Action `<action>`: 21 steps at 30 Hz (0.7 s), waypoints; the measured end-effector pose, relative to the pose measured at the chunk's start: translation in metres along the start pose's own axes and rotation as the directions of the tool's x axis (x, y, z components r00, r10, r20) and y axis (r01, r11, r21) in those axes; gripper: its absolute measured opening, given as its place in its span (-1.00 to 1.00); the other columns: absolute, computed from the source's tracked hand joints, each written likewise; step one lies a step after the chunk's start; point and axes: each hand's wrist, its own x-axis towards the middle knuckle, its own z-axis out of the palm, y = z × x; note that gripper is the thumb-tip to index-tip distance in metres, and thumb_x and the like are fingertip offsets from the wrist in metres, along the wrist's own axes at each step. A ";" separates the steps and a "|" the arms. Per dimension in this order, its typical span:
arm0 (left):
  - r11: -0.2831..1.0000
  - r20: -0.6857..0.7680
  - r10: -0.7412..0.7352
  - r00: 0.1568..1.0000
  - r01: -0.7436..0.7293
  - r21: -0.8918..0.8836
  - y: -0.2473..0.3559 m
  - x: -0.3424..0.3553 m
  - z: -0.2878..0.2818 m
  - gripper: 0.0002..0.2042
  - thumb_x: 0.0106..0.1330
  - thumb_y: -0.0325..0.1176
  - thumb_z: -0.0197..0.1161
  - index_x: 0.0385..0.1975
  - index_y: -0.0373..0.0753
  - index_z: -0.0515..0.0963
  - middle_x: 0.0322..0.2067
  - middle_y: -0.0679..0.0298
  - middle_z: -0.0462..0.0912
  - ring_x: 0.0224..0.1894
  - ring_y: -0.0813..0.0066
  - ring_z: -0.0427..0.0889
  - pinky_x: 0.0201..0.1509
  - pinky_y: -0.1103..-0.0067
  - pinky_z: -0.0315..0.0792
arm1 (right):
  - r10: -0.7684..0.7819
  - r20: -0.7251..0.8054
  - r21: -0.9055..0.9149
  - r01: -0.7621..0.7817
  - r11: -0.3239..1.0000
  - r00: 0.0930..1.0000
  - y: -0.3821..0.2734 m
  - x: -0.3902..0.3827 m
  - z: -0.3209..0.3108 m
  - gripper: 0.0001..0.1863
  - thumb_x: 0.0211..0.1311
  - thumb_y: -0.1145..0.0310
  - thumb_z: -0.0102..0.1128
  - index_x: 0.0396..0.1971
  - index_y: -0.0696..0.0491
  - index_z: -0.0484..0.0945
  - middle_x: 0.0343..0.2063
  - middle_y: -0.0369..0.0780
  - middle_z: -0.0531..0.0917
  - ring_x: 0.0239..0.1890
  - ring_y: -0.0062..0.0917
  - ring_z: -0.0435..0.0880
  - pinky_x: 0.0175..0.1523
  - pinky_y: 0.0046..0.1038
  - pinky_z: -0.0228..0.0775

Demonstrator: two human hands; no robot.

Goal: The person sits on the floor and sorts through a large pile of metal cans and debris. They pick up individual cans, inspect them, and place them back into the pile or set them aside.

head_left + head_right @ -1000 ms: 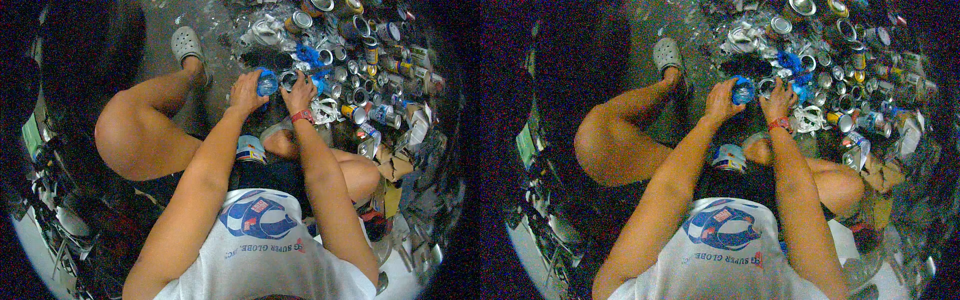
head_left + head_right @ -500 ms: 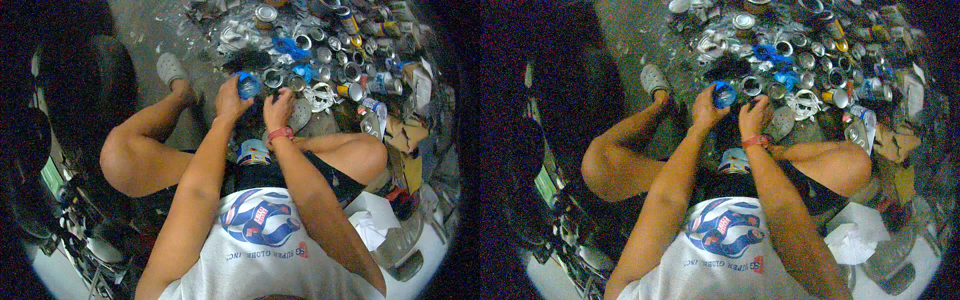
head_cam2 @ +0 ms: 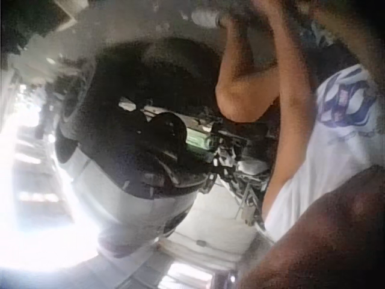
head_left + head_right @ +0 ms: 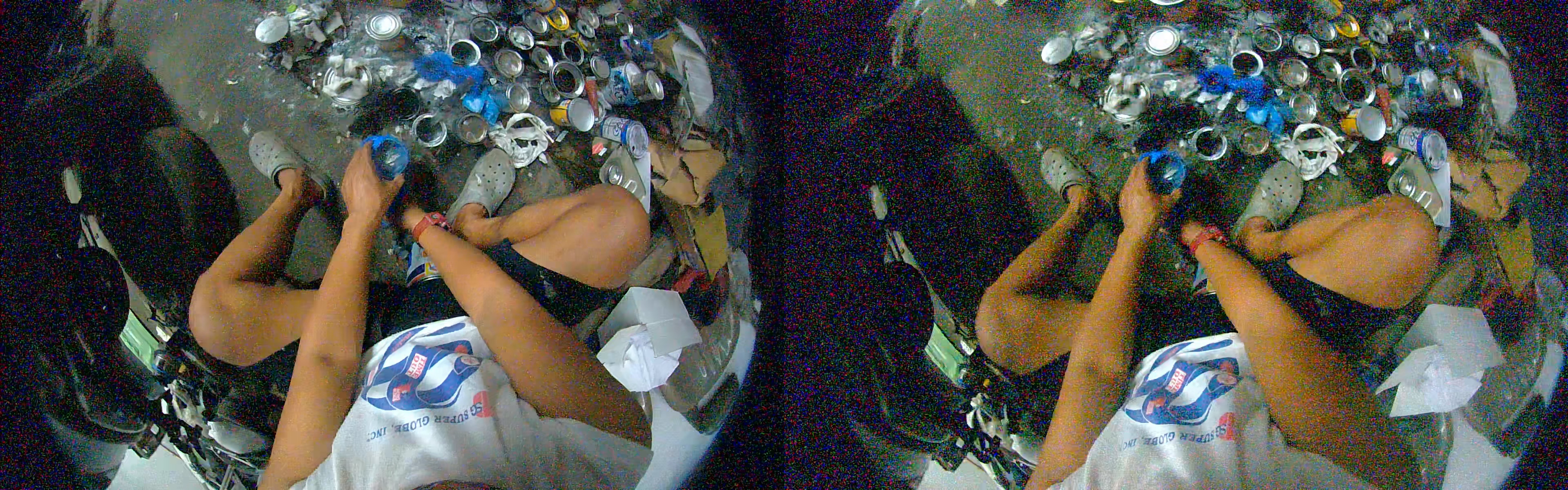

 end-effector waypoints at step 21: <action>0.958 0.132 0.260 0.957 -0.273 0.092 0.040 0.022 -0.049 -0.42 0.15 -0.65 0.25 0.26 -0.44 0.40 0.16 -0.24 0.57 0.09 -0.26 0.65 0.17 0.16 0.58 | 0.262 -0.067 0.113 -0.253 0.961 0.963 -0.001 0.009 0.031 -0.43 0.36 0.33 0.20 0.33 0.21 0.41 0.13 0.18 0.63 0.09 0.13 0.65 0.20 -0.01 0.50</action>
